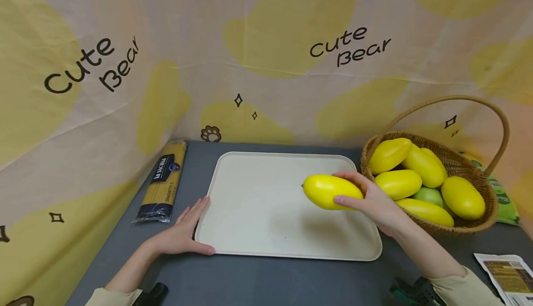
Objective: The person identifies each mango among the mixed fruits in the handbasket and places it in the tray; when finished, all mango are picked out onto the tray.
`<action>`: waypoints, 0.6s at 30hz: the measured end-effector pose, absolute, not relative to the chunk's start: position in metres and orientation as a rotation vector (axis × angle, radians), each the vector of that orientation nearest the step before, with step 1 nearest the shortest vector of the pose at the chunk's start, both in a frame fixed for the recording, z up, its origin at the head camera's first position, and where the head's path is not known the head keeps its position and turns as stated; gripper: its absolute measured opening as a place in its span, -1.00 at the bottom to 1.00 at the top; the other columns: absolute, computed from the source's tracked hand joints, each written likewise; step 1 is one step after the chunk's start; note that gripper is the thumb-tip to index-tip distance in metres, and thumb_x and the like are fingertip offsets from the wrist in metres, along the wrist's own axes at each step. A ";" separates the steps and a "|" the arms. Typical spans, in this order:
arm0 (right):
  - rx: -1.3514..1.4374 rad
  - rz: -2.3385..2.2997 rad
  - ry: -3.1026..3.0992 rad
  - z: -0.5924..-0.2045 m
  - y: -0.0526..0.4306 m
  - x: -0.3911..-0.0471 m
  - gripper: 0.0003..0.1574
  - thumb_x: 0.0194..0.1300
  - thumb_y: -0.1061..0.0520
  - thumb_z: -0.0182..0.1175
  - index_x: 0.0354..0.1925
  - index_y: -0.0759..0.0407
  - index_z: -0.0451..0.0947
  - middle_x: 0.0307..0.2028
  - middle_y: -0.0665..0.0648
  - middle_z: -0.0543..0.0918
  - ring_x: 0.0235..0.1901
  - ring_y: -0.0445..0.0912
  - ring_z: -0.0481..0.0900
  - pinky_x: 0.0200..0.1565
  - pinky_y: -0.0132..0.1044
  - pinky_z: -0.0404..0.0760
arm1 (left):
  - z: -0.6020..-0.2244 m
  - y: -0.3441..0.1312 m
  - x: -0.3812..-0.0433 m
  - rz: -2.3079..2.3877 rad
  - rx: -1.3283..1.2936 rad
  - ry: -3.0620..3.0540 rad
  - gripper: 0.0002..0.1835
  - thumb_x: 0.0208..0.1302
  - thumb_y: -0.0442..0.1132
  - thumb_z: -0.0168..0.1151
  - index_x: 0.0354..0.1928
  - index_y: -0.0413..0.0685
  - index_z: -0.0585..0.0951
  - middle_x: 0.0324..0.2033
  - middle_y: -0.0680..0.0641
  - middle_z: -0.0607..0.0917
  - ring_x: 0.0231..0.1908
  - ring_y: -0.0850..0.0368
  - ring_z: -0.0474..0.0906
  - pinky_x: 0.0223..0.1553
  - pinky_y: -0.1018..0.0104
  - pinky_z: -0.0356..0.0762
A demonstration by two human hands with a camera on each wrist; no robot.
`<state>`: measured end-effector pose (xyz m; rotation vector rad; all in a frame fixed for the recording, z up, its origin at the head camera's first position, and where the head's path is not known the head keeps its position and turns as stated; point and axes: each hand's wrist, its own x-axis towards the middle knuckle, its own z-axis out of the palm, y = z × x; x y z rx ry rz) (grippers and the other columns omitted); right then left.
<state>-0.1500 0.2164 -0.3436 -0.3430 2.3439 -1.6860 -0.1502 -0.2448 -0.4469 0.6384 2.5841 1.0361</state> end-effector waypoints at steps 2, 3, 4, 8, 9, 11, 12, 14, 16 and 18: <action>-0.315 -1.706 2.292 -0.354 0.201 -0.157 -0.29 0.29 0.06 0.30 0.28 0.24 0.26 0.12 0.26 0.38 -0.03 0.09 0.42 -0.04 -0.22 0.51 | -0.447 -0.245 -0.150 1.039 0.631 2.584 0.35 -0.06 0.12 0.52 0.51 -0.30 -0.19 0.50 -0.31 -0.17 0.47 -0.26 -0.38 0.34 -0.20 -0.45; -0.297 -1.716 2.268 -0.359 0.194 -0.160 -0.28 0.29 0.04 0.31 0.27 0.26 0.27 0.09 0.26 0.39 -0.04 0.08 0.42 -0.04 -0.21 0.51 | -0.447 -0.245 -0.150 1.036 0.623 2.585 0.35 -0.07 0.12 0.52 0.51 -0.29 -0.19 0.51 -0.30 -0.17 0.47 -0.25 -0.38 0.35 -0.18 -0.46; -0.272 -1.734 2.234 -0.365 0.187 -0.163 -0.28 0.28 0.04 0.32 0.26 0.27 0.26 0.07 0.26 0.39 -0.05 0.08 0.42 -0.04 -0.22 0.51 | -0.447 -0.245 -0.150 1.035 0.620 2.586 0.36 -0.07 0.12 0.53 0.51 -0.28 -0.20 0.51 -0.30 -0.18 0.47 -0.25 -0.37 0.35 -0.18 -0.45; -0.167 -1.825 2.089 -0.384 0.163 -0.175 -0.26 0.26 0.05 0.34 0.25 0.28 0.25 0.04 0.25 0.39 -0.07 0.04 0.42 -0.03 -0.26 0.52 | -0.447 -0.245 -0.150 1.048 0.622 2.582 0.37 -0.08 0.11 0.53 0.51 -0.29 -0.22 0.50 -0.34 -0.18 0.46 -0.29 -0.37 0.34 -0.22 -0.46; -0.142 -1.850 2.054 -0.388 0.157 -0.178 -0.26 0.25 0.06 0.34 0.25 0.28 0.25 0.04 0.25 0.39 -0.06 0.04 0.42 -0.03 -0.28 0.52 | -0.447 -0.245 -0.150 1.043 0.612 2.583 0.37 -0.07 0.12 0.53 0.52 -0.27 -0.23 0.50 -0.32 -0.19 0.47 -0.27 -0.37 0.34 -0.21 -0.46; -0.085 -1.897 1.988 -0.395 0.147 -0.183 -0.27 0.24 0.09 0.35 0.25 0.25 0.25 0.05 0.23 0.39 -0.05 0.04 0.42 -0.02 -0.30 0.53 | -0.447 -0.244 -0.150 1.048 0.603 2.582 0.38 -0.07 0.12 0.52 0.52 -0.26 -0.24 0.50 -0.32 -0.19 0.47 -0.27 -0.37 0.34 -0.22 -0.46; -0.058 -1.921 1.956 -0.397 0.142 -0.186 -0.28 0.24 0.10 0.35 0.25 0.24 0.26 0.05 0.22 0.39 -0.05 0.03 0.42 -0.02 -0.30 0.52 | -0.447 -0.244 -0.150 1.044 0.593 2.584 0.38 -0.07 0.13 0.52 0.52 -0.25 -0.25 0.50 -0.31 -0.19 0.47 -0.26 -0.37 0.34 -0.21 -0.46; -0.024 -1.963 1.898 -0.401 0.132 -0.192 -0.29 0.25 0.12 0.34 0.26 0.22 0.28 0.07 0.21 0.40 -0.05 0.03 0.42 0.00 -0.30 0.51 | -0.446 -0.243 -0.149 1.051 0.579 2.586 0.37 -0.06 0.13 0.51 0.52 -0.25 -0.25 0.51 -0.30 -0.19 0.47 -0.26 -0.36 0.34 -0.21 -0.46; -0.008 -2.002 1.840 -0.405 0.124 -0.198 -0.31 0.27 0.12 0.31 0.29 0.22 0.30 0.10 0.21 0.41 -0.03 0.03 0.43 0.03 -0.28 0.50 | -0.446 -0.242 -0.149 1.055 0.570 2.589 0.37 -0.05 0.13 0.51 0.52 -0.25 -0.25 0.51 -0.30 -0.19 0.47 -0.28 -0.35 0.34 -0.22 -0.46; 0.001 -2.032 1.793 -0.409 0.118 -0.204 -0.29 0.29 0.11 0.30 0.32 0.23 0.30 0.13 0.22 0.41 -0.02 0.02 0.43 0.08 -0.27 0.49 | -0.446 -0.241 -0.149 1.047 0.548 2.592 0.36 -0.04 0.14 0.49 0.52 -0.25 -0.25 0.51 -0.29 -0.20 0.47 -0.28 -0.35 0.35 -0.23 -0.46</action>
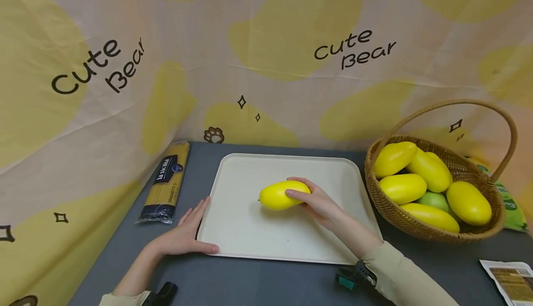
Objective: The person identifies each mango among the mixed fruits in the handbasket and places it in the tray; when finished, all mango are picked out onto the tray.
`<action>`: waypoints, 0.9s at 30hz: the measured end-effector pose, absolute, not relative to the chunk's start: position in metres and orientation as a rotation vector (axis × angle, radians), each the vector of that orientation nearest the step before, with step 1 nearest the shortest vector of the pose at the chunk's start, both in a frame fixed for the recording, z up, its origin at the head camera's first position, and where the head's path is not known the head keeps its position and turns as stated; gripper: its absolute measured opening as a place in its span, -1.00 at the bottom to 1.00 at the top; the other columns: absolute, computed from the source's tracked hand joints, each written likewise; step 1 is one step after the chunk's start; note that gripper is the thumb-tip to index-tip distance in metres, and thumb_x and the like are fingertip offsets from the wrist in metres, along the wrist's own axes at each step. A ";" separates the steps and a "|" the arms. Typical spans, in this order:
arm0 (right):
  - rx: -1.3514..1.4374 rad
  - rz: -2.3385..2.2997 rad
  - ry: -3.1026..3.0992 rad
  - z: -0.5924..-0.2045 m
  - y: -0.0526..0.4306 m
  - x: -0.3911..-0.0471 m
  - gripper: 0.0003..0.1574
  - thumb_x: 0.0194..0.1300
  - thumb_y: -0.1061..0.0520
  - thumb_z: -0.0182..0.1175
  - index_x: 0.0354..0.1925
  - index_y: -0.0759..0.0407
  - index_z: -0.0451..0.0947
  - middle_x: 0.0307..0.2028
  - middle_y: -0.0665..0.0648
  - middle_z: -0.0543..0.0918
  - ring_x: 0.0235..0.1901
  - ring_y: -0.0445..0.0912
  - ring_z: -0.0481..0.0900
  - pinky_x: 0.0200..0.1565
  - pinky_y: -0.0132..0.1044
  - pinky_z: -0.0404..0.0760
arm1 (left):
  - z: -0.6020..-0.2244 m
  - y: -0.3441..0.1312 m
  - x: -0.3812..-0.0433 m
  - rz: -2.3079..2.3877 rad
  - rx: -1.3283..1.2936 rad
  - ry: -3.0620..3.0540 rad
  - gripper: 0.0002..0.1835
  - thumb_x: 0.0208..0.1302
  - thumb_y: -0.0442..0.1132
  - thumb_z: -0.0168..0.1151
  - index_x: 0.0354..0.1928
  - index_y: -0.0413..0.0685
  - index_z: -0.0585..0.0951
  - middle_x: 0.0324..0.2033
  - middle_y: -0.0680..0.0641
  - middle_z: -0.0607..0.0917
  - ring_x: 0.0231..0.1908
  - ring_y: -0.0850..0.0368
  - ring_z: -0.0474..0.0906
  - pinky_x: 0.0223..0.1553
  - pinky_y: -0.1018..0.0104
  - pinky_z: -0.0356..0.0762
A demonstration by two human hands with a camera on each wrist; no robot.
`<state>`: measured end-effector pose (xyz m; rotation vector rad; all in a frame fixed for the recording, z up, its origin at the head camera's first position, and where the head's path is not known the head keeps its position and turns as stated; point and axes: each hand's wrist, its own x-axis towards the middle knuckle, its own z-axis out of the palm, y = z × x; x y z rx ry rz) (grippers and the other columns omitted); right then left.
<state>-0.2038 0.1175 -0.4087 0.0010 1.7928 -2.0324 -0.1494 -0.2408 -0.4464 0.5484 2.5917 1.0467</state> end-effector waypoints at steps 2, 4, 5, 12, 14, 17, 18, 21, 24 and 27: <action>0.009 -2.056 1.766 -0.412 0.110 -0.209 -0.25 0.29 0.11 0.30 0.35 0.26 0.27 0.16 0.22 0.41 0.00 0.00 0.44 0.12 -0.26 0.47 | -0.447 -0.240 -0.150 1.037 0.520 2.590 0.36 -0.03 0.15 0.48 0.52 -0.24 -0.26 0.51 -0.28 -0.21 0.47 -0.27 -0.36 0.35 -0.23 -0.46; 0.031 -2.078 1.758 -0.415 0.104 -0.214 -0.21 0.27 0.11 0.33 0.35 0.30 0.25 0.14 0.21 0.43 -0.03 -0.03 0.45 0.10 -0.28 0.48 | -0.447 -0.240 -0.151 1.021 0.489 2.587 0.36 -0.02 0.17 0.47 0.52 -0.22 -0.27 0.51 -0.27 -0.22 0.47 -0.25 -0.36 0.35 -0.22 -0.47; 0.048 -2.099 1.743 -0.416 0.100 -0.216 -0.21 0.26 0.13 0.33 0.34 0.33 0.25 0.12 0.20 0.45 -0.05 -0.04 0.46 0.08 -0.29 0.49 | -0.448 -0.240 -0.151 1.017 0.482 2.586 0.35 -0.01 0.17 0.46 0.52 -0.23 -0.28 0.51 -0.28 -0.22 0.47 -0.26 -0.36 0.35 -0.23 -0.47; 0.182 -2.277 1.523 -0.419 0.072 -0.236 -0.42 0.30 0.31 0.22 0.23 0.38 0.31 0.03 0.17 0.48 -0.05 -0.03 0.43 0.12 -0.27 0.43 | -0.451 -0.239 -0.151 1.007 0.459 2.596 0.36 0.00 0.20 0.44 0.51 -0.26 -0.29 0.51 -0.30 -0.22 0.47 -0.24 -0.36 0.35 -0.20 -0.48; 0.182 -2.304 1.477 -0.421 0.065 -0.243 -0.43 0.32 0.31 0.19 0.25 0.38 0.30 0.07 0.18 0.46 0.00 -0.02 0.40 0.19 -0.23 0.38 | -0.452 -0.239 -0.152 1.007 0.456 2.600 0.37 -0.01 0.21 0.44 0.51 -0.26 -0.29 0.50 -0.31 -0.23 0.47 -0.25 -0.35 0.35 -0.21 -0.48; 0.167 -2.352 1.394 -0.424 0.055 -0.251 -0.44 0.36 0.31 0.13 0.28 0.40 0.26 0.11 0.20 0.44 0.06 0.00 0.40 0.27 -0.17 0.30 | -0.453 -0.238 -0.151 0.998 0.451 2.605 0.38 -0.01 0.22 0.44 0.51 -0.26 -0.30 0.51 -0.30 -0.24 0.47 -0.24 -0.35 0.35 -0.20 -0.47; 0.157 -2.364 1.375 -0.425 0.052 -0.254 -0.44 0.37 0.31 0.11 0.28 0.41 0.25 0.11 0.22 0.45 0.07 0.00 0.41 0.29 -0.15 0.29 | -0.452 -0.238 -0.151 0.997 0.450 2.606 0.38 -0.01 0.23 0.44 0.51 -0.26 -0.30 0.51 -0.30 -0.24 0.47 -0.24 -0.34 0.35 -0.19 -0.47; 0.141 -2.387 1.344 -0.428 0.042 -0.260 -0.44 0.39 0.31 0.08 0.29 0.44 0.24 0.10 0.23 0.47 0.06 -0.01 0.44 0.32 -0.14 0.27 | -0.451 -0.238 -0.151 0.993 0.455 2.608 0.37 -0.01 0.22 0.44 0.51 -0.27 -0.30 0.50 -0.31 -0.24 0.47 -0.25 -0.35 0.34 -0.20 -0.47; 0.154 -2.396 1.361 -0.430 0.033 -0.267 -0.44 0.38 0.31 0.10 0.28 0.47 0.26 0.10 0.22 0.48 0.04 -0.03 0.46 0.32 -0.16 0.27 | -0.449 -0.238 -0.150 1.002 0.463 2.604 0.36 0.00 0.21 0.44 0.51 -0.28 -0.30 0.50 -0.33 -0.24 0.46 -0.27 -0.35 0.34 -0.21 -0.47; 0.171 -2.386 1.411 -0.430 0.024 -0.273 -0.42 0.36 0.28 0.15 0.28 0.47 0.29 0.12 0.22 0.49 0.00 -0.05 0.47 0.26 -0.22 0.33 | -0.449 -0.238 -0.149 1.005 0.469 2.609 0.36 0.00 0.20 0.44 0.50 -0.30 -0.30 0.50 -0.33 -0.23 0.47 -0.27 -0.35 0.34 -0.21 -0.46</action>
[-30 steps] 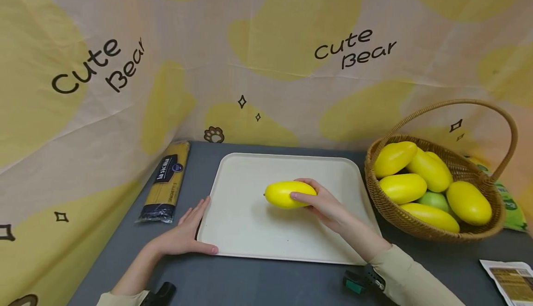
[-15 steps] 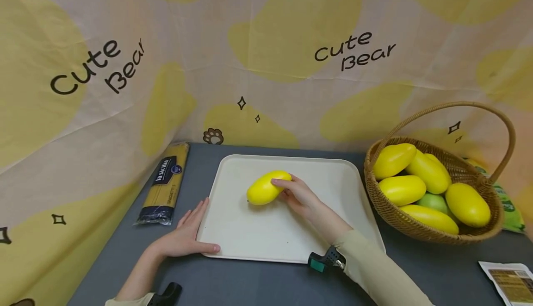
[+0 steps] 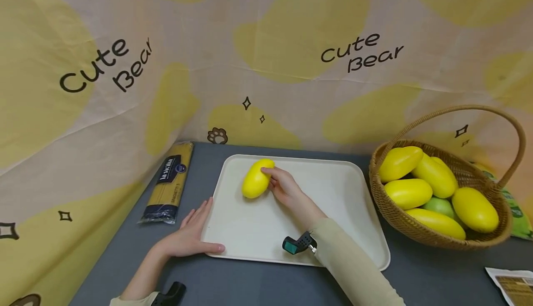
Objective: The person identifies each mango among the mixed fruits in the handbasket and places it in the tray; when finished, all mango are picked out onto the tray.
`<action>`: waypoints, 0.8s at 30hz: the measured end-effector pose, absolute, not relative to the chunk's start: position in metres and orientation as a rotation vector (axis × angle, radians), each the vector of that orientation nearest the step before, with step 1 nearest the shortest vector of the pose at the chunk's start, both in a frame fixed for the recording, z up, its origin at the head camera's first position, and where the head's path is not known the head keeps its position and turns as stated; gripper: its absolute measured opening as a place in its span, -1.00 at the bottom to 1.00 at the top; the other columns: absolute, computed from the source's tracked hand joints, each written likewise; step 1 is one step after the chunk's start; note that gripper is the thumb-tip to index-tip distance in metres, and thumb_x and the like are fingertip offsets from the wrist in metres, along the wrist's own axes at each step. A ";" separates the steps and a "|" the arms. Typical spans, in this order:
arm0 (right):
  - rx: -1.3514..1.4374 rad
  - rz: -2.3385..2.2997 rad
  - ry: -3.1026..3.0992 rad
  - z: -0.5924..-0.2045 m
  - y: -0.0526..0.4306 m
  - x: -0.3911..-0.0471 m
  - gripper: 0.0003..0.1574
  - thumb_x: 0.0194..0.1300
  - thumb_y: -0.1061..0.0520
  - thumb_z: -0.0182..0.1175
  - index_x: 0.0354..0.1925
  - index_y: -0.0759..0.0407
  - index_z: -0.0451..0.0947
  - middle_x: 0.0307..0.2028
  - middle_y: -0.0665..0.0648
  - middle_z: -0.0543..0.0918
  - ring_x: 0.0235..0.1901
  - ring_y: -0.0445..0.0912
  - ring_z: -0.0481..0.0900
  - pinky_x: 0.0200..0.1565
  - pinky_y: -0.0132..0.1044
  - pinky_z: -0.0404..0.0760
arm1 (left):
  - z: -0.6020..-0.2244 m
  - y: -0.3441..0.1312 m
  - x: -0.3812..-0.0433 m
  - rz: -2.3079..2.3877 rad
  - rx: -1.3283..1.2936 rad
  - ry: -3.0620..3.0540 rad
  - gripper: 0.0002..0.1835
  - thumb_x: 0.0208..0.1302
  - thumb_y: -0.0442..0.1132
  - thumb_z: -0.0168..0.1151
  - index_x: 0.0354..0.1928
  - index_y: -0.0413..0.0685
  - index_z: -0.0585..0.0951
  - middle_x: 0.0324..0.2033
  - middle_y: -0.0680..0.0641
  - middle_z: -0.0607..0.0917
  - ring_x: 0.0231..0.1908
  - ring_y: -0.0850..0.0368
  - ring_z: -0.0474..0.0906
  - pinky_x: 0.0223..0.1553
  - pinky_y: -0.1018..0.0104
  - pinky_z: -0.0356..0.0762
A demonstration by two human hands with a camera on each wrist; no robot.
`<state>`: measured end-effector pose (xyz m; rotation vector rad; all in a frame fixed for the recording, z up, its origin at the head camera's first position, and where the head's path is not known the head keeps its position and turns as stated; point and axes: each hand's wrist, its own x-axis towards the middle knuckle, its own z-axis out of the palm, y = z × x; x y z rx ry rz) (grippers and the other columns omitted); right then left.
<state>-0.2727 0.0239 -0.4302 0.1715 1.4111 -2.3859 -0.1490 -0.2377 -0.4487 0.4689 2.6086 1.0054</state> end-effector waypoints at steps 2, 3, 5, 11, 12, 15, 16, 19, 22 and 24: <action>0.174 -2.361 1.463 -0.430 0.020 -0.276 -0.42 0.35 0.26 0.18 0.26 0.46 0.32 0.11 0.23 0.50 -0.06 -0.07 0.48 0.17 -0.27 0.40 | -0.450 -0.237 -0.150 1.001 0.476 2.617 0.37 -0.01 0.21 0.45 0.50 -0.31 -0.29 0.50 -0.33 -0.21 0.47 -0.26 -0.35 0.34 -0.21 -0.46; 0.172 -2.341 1.495 -0.431 0.018 -0.277 -0.41 0.34 0.24 0.19 0.26 0.46 0.33 0.11 0.24 0.51 -0.09 -0.08 0.49 0.12 -0.29 0.42 | -0.451 -0.236 -0.150 0.994 0.476 2.623 0.38 -0.02 0.22 0.45 0.50 -0.31 -0.29 0.50 -0.32 -0.20 0.47 -0.25 -0.35 0.34 -0.21 -0.45; 0.180 -2.300 1.552 -0.431 0.014 -0.280 -0.40 0.32 0.21 0.23 0.25 0.45 0.36 0.11 0.24 0.53 -0.13 -0.10 0.50 0.07 -0.33 0.46 | -0.452 -0.236 -0.150 0.980 0.477 2.637 0.39 -0.03 0.23 0.45 0.50 -0.31 -0.28 0.50 -0.31 -0.18 0.47 -0.24 -0.34 0.34 -0.20 -0.44; 0.145 -2.214 1.657 -0.433 0.004 -0.286 -0.35 0.30 0.16 0.28 0.27 0.41 0.39 0.17 0.24 0.52 0.02 -0.04 0.50 0.20 -0.26 0.44 | -0.454 -0.235 -0.149 0.954 0.479 2.665 0.41 -0.05 0.26 0.46 0.50 -0.32 -0.28 0.50 -0.32 -0.16 0.47 -0.25 -0.32 0.34 -0.20 -0.44; 0.134 -2.212 1.668 -0.433 0.003 -0.287 -0.35 0.30 0.16 0.28 0.27 0.40 0.38 0.19 0.25 0.51 0.05 -0.02 0.49 0.22 -0.23 0.43 | -0.453 -0.235 -0.149 0.952 0.479 2.665 0.41 -0.06 0.26 0.45 0.50 -0.32 -0.28 0.50 -0.32 -0.16 0.47 -0.24 -0.32 0.34 -0.20 -0.44; 0.142 -2.224 1.675 -0.435 -0.002 -0.289 -0.32 0.29 0.18 0.29 0.30 0.38 0.34 0.21 0.26 0.48 0.08 0.00 0.47 0.23 -0.21 0.41 | -0.452 -0.235 -0.148 0.955 0.485 2.663 0.41 -0.06 0.26 0.46 0.50 -0.32 -0.27 0.50 -0.32 -0.16 0.47 -0.26 -0.32 0.33 -0.21 -0.44; 0.151 -2.228 1.687 -0.436 -0.003 -0.290 -0.30 0.28 0.18 0.29 0.30 0.38 0.32 0.21 0.27 0.48 0.07 0.00 0.48 0.22 -0.21 0.42 | -0.451 -0.235 -0.148 0.950 0.484 2.663 0.41 -0.06 0.27 0.46 0.50 -0.32 -0.28 0.50 -0.32 -0.16 0.47 -0.25 -0.32 0.34 -0.20 -0.44; 0.202 -2.232 1.730 -0.438 -0.005 -0.290 -0.27 0.26 0.15 0.32 0.30 0.35 0.31 0.19 0.26 0.49 0.01 -0.03 0.48 0.18 -0.24 0.46 | -0.451 -0.235 -0.147 0.950 0.489 2.664 0.42 -0.06 0.26 0.46 0.50 -0.33 -0.28 0.50 -0.32 -0.16 0.47 -0.26 -0.33 0.33 -0.21 -0.44; 0.221 -2.208 1.824 -0.440 -0.007 -0.290 -0.28 0.25 0.07 0.35 0.26 0.34 0.36 0.15 0.25 0.52 -0.03 -0.05 0.51 0.13 -0.27 0.49 | -0.450 -0.235 -0.146 0.948 0.498 2.672 0.41 -0.05 0.26 0.46 0.50 -0.33 -0.28 0.50 -0.31 -0.17 0.47 -0.26 -0.33 0.33 -0.21 -0.43; 0.214 -2.178 1.909 -0.441 -0.007 -0.290 -0.29 0.24 0.02 0.35 0.23 0.32 0.41 0.12 0.23 0.55 -0.05 -0.05 0.53 0.09 -0.29 0.52 | -0.450 -0.236 -0.146 0.957 0.511 2.674 0.41 -0.05 0.24 0.46 0.49 -0.35 -0.27 0.50 -0.32 -0.18 0.47 -0.27 -0.33 0.33 -0.22 -0.43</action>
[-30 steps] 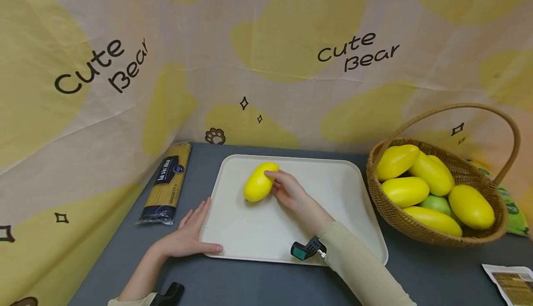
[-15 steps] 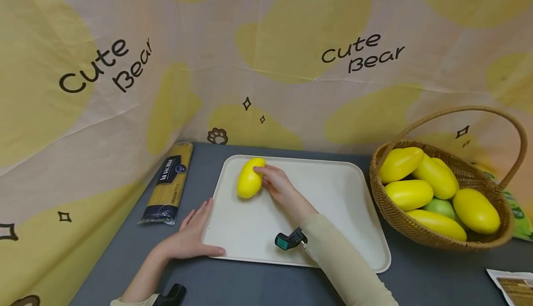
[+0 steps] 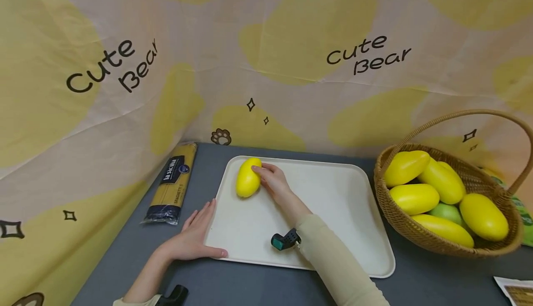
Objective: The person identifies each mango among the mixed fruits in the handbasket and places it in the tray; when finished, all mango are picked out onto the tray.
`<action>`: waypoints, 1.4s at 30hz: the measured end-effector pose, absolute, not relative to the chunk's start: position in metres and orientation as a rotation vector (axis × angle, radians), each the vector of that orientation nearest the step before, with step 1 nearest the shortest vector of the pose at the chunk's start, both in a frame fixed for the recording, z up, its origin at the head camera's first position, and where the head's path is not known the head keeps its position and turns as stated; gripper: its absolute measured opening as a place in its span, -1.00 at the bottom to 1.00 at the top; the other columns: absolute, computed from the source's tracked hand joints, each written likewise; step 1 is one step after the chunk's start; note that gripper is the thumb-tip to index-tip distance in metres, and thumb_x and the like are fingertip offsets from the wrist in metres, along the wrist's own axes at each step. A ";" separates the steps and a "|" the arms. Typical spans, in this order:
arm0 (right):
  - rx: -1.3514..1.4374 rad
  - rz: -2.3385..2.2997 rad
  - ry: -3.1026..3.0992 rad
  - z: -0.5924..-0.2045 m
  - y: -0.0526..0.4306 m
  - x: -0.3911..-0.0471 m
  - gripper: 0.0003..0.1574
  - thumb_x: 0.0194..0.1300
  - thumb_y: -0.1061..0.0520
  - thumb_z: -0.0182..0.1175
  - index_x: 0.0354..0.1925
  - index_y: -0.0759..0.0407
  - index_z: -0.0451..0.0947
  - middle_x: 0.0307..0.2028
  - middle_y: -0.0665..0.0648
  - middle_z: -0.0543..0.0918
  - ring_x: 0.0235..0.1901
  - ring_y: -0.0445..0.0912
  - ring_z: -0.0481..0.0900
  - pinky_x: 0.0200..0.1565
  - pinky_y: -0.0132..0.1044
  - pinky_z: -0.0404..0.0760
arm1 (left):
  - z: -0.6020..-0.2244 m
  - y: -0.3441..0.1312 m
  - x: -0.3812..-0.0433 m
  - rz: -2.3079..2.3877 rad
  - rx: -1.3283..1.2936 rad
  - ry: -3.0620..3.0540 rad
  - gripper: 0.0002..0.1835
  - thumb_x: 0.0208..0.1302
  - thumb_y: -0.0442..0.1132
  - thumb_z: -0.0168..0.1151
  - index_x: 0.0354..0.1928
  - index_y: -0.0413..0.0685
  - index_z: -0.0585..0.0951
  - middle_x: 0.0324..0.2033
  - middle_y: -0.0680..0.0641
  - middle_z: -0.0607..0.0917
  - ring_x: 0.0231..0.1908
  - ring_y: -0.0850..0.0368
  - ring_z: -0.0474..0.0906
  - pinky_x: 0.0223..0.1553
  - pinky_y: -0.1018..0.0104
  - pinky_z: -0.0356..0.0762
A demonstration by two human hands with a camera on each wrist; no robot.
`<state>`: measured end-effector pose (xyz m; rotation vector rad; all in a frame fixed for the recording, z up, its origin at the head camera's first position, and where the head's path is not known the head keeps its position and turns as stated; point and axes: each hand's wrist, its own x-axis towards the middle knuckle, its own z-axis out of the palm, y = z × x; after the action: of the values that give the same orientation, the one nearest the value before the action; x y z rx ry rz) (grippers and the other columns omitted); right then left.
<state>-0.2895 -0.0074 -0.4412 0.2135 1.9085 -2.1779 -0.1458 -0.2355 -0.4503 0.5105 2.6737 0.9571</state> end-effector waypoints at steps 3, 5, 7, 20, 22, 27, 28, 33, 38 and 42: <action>0.193 -2.137 2.025 -0.443 -0.007 -0.289 -0.28 0.22 -0.05 0.37 0.21 0.30 0.45 0.07 0.21 0.59 -0.07 -0.05 0.56 0.02 -0.31 0.56 | -0.449 -0.234 -0.146 0.950 0.521 2.677 0.40 -0.05 0.24 0.46 0.49 -0.35 -0.27 0.50 -0.32 -0.18 0.47 -0.27 -0.33 0.33 -0.22 -0.42; 0.177 -2.102 2.096 -0.443 -0.007 -0.288 -0.28 0.22 -0.10 0.36 0.20 0.27 0.48 0.03 0.19 0.61 -0.08 -0.05 0.58 -0.01 -0.31 0.58 | -0.449 -0.233 -0.147 0.952 0.524 2.676 0.40 -0.05 0.25 0.45 0.49 -0.34 -0.27 0.50 -0.32 -0.18 0.47 -0.26 -0.33 0.33 -0.22 -0.43; 0.168 -2.069 2.150 -0.442 -0.006 -0.287 -0.28 0.21 -0.14 0.36 0.19 0.25 0.50 0.00 0.17 0.63 -0.10 -0.06 0.59 -0.04 -0.32 0.60 | -0.448 -0.232 -0.147 0.953 0.524 2.677 0.40 -0.05 0.25 0.45 0.49 -0.34 -0.27 0.50 -0.32 -0.18 0.47 -0.26 -0.33 0.33 -0.22 -0.43; 0.173 -1.899 2.360 -0.441 -0.001 -0.285 -0.35 0.26 -0.19 0.29 0.13 0.20 0.55 -0.11 0.14 0.66 -0.20 -0.07 0.62 -0.09 -0.31 0.61 | -0.449 -0.229 -0.148 0.958 0.539 2.672 0.41 -0.05 0.24 0.46 0.49 -0.34 -0.28 0.50 -0.33 -0.16 0.47 -0.27 -0.32 0.33 -0.22 -0.44; 0.168 -1.890 2.370 -0.442 0.000 -0.285 -0.36 0.27 -0.19 0.29 0.13 0.21 0.56 -0.11 0.14 0.66 -0.20 -0.08 0.63 -0.09 -0.31 0.61 | -0.450 -0.229 -0.148 0.958 0.537 2.669 0.41 -0.05 0.24 0.46 0.49 -0.34 -0.29 0.50 -0.33 -0.17 0.47 -0.27 -0.33 0.33 -0.22 -0.44; 0.156 -1.909 2.357 -0.444 0.002 -0.286 -0.38 0.28 -0.18 0.27 0.11 0.22 0.56 -0.11 0.15 0.67 -0.19 -0.08 0.63 -0.10 -0.32 0.62 | -0.451 -0.229 -0.148 0.960 0.543 2.666 0.41 -0.05 0.23 0.46 0.50 -0.33 -0.29 0.50 -0.33 -0.18 0.47 -0.27 -0.33 0.33 -0.22 -0.45; 0.154 -1.920 2.344 -0.444 0.002 -0.287 -0.38 0.29 -0.18 0.27 0.11 0.23 0.56 -0.11 0.15 0.66 -0.20 -0.08 0.63 -0.10 -0.33 0.63 | -0.451 -0.229 -0.148 0.959 0.544 2.666 0.41 -0.05 0.23 0.46 0.50 -0.33 -0.29 0.50 -0.33 -0.18 0.47 -0.27 -0.33 0.33 -0.22 -0.45; 0.189 -2.009 2.235 -0.441 0.005 -0.287 -0.40 0.33 -0.14 0.24 0.12 0.26 0.54 -0.13 0.16 0.64 -0.25 -0.10 0.62 -0.13 -0.37 0.64 | -0.450 -0.230 -0.149 0.953 0.532 2.665 0.41 -0.05 0.24 0.46 0.50 -0.33 -0.29 0.50 -0.32 -0.18 0.47 -0.26 -0.33 0.33 -0.20 -0.45; 0.246 -2.171 2.146 -0.433 0.012 -0.281 -0.61 0.38 0.04 0.19 0.03 0.30 0.56 -0.15 0.24 0.65 -0.33 -0.07 0.60 -0.26 -0.43 0.63 | -0.450 -0.233 -0.148 0.955 0.532 2.661 0.41 -0.05 0.23 0.47 0.49 -0.35 -0.29 0.50 -0.34 -0.20 0.46 -0.28 -0.34 0.32 -0.21 -0.45; 0.250 -2.244 2.029 -0.417 0.024 -0.271 -0.66 0.40 0.10 0.13 0.01 0.31 0.57 -0.07 0.31 0.63 -0.25 0.02 0.60 -0.25 -0.41 0.59 | -0.452 -0.236 -0.146 0.939 0.519 2.668 0.42 -0.05 0.26 0.45 0.49 -0.35 -0.30 0.50 -0.33 -0.20 0.47 -0.26 -0.33 0.33 -0.19 -0.45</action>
<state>-0.2708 0.0241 -0.4168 0.2501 2.0288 -2.2439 -0.1463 -0.2356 -0.4521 0.5194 2.6678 0.9391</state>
